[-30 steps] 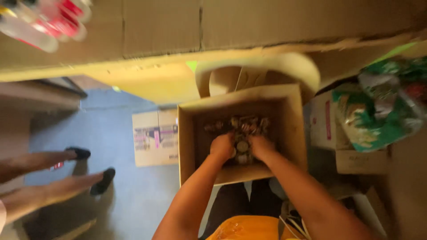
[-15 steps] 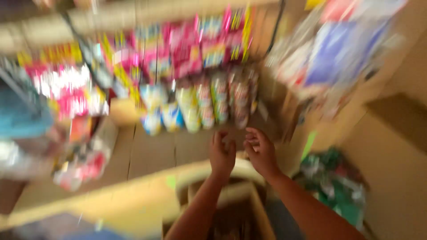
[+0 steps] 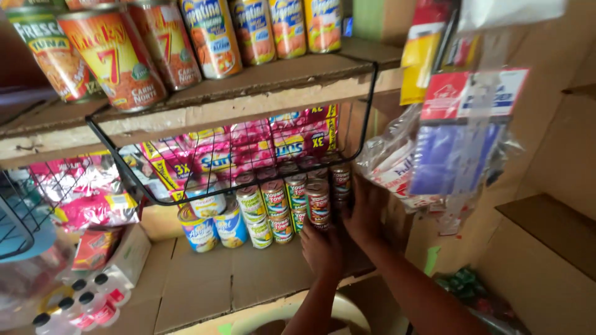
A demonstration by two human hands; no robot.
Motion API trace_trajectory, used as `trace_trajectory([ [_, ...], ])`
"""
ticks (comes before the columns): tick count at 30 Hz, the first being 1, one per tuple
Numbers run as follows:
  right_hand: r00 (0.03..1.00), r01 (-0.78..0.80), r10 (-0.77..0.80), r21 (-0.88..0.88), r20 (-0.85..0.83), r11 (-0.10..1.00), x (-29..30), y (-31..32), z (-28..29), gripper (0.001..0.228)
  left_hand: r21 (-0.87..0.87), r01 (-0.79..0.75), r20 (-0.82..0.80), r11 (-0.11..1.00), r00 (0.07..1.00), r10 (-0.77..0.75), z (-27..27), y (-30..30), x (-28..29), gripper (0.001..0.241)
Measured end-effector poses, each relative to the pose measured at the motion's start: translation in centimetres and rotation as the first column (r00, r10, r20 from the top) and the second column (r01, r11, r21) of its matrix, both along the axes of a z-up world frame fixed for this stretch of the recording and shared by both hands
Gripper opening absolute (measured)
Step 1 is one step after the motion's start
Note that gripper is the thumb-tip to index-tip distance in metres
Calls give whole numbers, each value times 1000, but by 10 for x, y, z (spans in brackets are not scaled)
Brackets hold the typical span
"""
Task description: The recorder is taking canned goods out of a cardboard box and organizing them onto a shelf in a small grocery store setting.
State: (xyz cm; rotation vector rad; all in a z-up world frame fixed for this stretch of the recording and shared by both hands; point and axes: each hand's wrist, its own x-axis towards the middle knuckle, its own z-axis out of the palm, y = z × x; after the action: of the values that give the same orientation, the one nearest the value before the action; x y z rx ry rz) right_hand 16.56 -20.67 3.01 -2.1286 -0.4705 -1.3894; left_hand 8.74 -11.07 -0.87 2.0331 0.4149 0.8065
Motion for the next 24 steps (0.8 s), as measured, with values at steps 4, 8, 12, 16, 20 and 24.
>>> trace_trajectory([
  [4, 994, -101, 104, 93, -25, 990, -1, 12, 4, 87, -11, -171, 120, 985, 978, 171, -3, 2, 7, 73],
  [8, 977, 138, -111, 145, -181, 980, 34, 29, -32, 75, -1, -160, 90, 987, 983, 159, 7, 2, -3, 79],
  [12, 991, 105, -84, 206, -107, 973, 18, 30, -22, 83, -25, -164, 96, 986, 982, 166, 3, 2, -1, 81],
  [16, 924, -331, 383, 451, -25, 829, 6, 24, -18, 69, -16, -159, 81, 987, 984, 160, 3, 3, 2, 80],
  [20, 517, -749, 844, 401, -143, 527, -56, 22, 24, 91, -33, -121, -8, 992, 993, 121, 5, 3, 2, 77],
  [24, 689, -568, 645, 305, -330, 764, -42, 22, -9, 99, -24, -46, 51, 999, 998, 47, 1, 6, 2, 80],
])
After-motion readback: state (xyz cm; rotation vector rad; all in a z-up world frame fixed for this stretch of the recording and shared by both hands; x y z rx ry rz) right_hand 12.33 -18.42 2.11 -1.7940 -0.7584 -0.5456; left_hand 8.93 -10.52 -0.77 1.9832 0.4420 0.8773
